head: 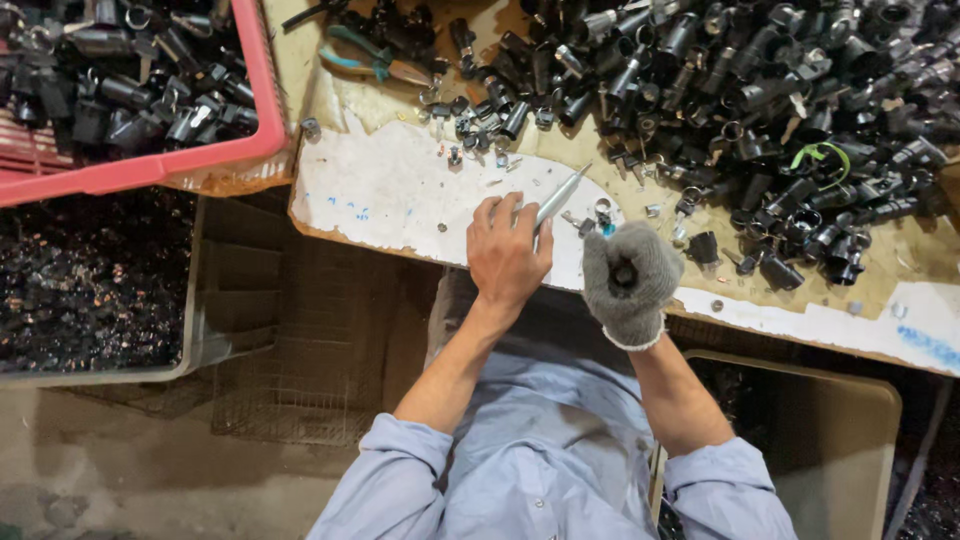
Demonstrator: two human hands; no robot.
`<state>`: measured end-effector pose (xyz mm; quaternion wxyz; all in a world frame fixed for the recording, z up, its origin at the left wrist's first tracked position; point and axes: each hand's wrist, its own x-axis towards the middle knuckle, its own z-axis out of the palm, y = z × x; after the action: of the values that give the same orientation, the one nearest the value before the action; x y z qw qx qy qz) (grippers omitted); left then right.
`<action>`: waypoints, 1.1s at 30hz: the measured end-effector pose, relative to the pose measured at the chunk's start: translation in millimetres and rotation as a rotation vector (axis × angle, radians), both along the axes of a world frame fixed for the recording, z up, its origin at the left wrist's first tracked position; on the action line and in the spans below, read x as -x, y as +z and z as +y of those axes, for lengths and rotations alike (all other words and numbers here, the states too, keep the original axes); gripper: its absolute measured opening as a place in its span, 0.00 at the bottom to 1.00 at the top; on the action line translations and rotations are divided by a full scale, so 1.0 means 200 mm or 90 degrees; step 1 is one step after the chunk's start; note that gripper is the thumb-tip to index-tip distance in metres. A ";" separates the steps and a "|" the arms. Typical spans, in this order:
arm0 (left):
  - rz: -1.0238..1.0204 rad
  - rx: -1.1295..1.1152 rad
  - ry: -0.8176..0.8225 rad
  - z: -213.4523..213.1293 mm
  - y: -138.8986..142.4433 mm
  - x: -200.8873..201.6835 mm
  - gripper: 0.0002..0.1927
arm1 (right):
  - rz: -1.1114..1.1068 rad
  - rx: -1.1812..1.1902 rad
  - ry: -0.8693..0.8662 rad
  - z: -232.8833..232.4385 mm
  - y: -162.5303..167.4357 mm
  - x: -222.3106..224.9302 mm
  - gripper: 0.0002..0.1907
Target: The person picks black plastic fittings from a large pile on the workbench, fits components together by hand, and places completed pieces into a bin beside them. They occasionally use a metal rod tool to press or align parts, repeating the assembly cycle throughout the episode.
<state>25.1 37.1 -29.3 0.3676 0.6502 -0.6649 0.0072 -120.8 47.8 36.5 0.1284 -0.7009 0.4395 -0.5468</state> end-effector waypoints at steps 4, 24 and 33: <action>0.002 -0.005 -0.003 0.00 0.01 0.00 0.13 | 0.075 -0.015 -0.011 0.03 -0.01 -0.03 0.15; 0.245 -0.029 -0.100 -0.03 -0.07 -0.06 0.21 | -0.012 0.231 0.331 -0.51 0.47 -0.68 0.34; 0.018 0.003 0.009 -0.02 0.04 -0.09 0.13 | 0.460 0.157 0.034 -0.87 0.12 -0.26 0.24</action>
<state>42.3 32.5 -21.7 0.3783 0.6543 -0.6548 0.0023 -69.5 -126.2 59.9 -0.1062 -0.8699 0.3688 -0.3099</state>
